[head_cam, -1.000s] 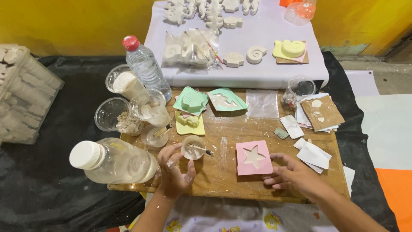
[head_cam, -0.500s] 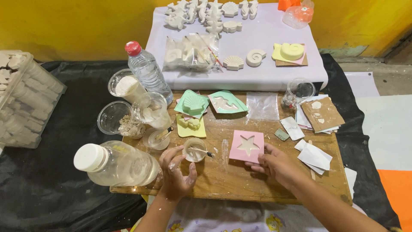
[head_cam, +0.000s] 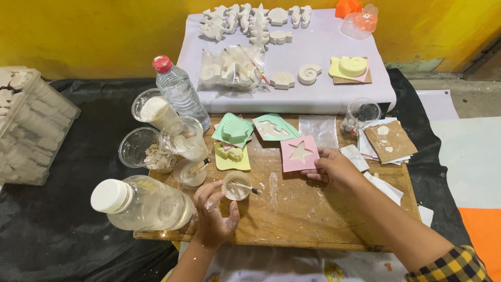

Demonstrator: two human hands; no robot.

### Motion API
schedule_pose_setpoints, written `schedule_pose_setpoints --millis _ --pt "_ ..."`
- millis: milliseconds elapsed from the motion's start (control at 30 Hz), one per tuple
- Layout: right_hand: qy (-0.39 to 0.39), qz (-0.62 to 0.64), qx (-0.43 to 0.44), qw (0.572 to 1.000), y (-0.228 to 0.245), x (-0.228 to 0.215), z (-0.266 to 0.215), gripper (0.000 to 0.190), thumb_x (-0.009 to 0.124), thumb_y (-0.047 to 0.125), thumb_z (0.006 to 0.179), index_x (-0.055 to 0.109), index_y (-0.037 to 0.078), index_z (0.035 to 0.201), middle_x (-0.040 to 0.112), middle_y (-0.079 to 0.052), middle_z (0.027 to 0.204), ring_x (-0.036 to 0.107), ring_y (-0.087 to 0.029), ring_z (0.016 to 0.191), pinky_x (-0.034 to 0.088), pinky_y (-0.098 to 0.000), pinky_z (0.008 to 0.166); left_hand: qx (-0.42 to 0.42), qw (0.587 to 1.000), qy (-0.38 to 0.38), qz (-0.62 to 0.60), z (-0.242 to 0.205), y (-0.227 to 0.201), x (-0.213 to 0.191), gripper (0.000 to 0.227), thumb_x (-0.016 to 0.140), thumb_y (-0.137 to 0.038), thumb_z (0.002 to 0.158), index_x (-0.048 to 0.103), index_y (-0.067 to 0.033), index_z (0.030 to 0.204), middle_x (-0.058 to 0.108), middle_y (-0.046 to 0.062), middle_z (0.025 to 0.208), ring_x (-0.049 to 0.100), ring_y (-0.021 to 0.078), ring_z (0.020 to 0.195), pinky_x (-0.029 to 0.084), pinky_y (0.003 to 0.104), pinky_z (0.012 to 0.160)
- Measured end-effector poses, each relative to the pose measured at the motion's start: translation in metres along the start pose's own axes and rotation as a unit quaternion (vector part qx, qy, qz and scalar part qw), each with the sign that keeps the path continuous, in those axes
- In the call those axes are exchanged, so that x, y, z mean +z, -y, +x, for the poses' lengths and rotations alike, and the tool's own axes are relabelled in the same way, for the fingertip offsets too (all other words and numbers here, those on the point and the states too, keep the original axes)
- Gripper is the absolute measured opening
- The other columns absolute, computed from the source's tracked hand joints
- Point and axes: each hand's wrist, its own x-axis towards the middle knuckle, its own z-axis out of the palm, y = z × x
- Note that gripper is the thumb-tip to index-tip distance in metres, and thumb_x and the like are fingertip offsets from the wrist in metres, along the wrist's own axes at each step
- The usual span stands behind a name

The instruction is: Mixing plaster in small cups and pouring the mixture into various silicone molds to create decorative shapes.

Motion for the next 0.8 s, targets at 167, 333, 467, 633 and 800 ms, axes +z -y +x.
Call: schedule_pose_setpoints --millis 167,333,467,633,800 --pt "-0.019 -0.003 -0.007 1.0 0.01 -0.002 0.0 0.044 0.044 -0.005 0.1 0.051 0.002 0.144 0.069 -0.031 0.124 0.075 -0.035 0.092 0.062 -0.0306 0.076 0.007 1.0 -0.002 0.001 0.003 -0.002 0.0 0.032 0.06 -0.015 0.093 0.046 -0.0082 0.121 0.054 0.018 0.128 0.054 0.0306 0.117 0.045 0.045 0.105" --pt "-0.036 -0.017 -0.011 0.999 0.016 -0.001 -0.01 0.042 0.045 0.001 0.104 0.051 0.003 0.145 0.071 -0.03 0.12 0.074 -0.034 0.093 0.062 -0.0323 0.078 0.003 1.0 0.005 0.001 0.008 -0.002 0.001 0.032 0.06 -0.018 0.094 0.045 -0.008 0.12 0.054 0.018 0.127 0.053 0.031 0.117 0.046 0.044 0.104" --pt "-0.047 0.0 -0.008 0.999 0.017 0.013 -0.05 0.027 0.043 0.008 0.109 0.046 -0.001 0.134 0.067 -0.029 0.115 0.07 -0.034 0.095 0.06 -0.0364 0.081 -0.003 0.999 0.025 -0.025 0.008 -0.001 0.002 0.049 0.069 -0.028 0.091 0.038 -0.01 0.125 0.048 0.018 0.134 0.049 0.032 0.125 0.044 0.049 0.11" --pt "-0.064 -0.037 -0.034 0.997 -0.017 0.001 -0.066 0.012 0.045 0.006 0.114 0.041 -0.004 0.108 0.069 -0.031 0.092 0.071 -0.038 0.076 0.061 -0.0359 0.063 0.004 0.997 0.036 -0.069 0.013 0.003 0.008 0.062 0.081 -0.031 0.087 0.037 -0.0099 0.124 0.047 0.023 0.14 0.052 0.0388 0.128 0.044 0.057 0.111" --pt "0.036 -0.155 -0.002 0.987 -0.048 0.009 -0.107 0.017 0.053 0.006 0.108 0.062 -0.004 0.098 0.078 -0.027 0.082 0.073 -0.032 0.066 0.059 -0.0325 0.055 -0.048 0.995 0.074 -0.051 0.007 0.005 0.013 0.081 0.09 -0.021 0.076 0.032 -0.012 0.133 0.051 0.021 0.137 0.055 0.0361 0.124 0.044 0.055 0.107"
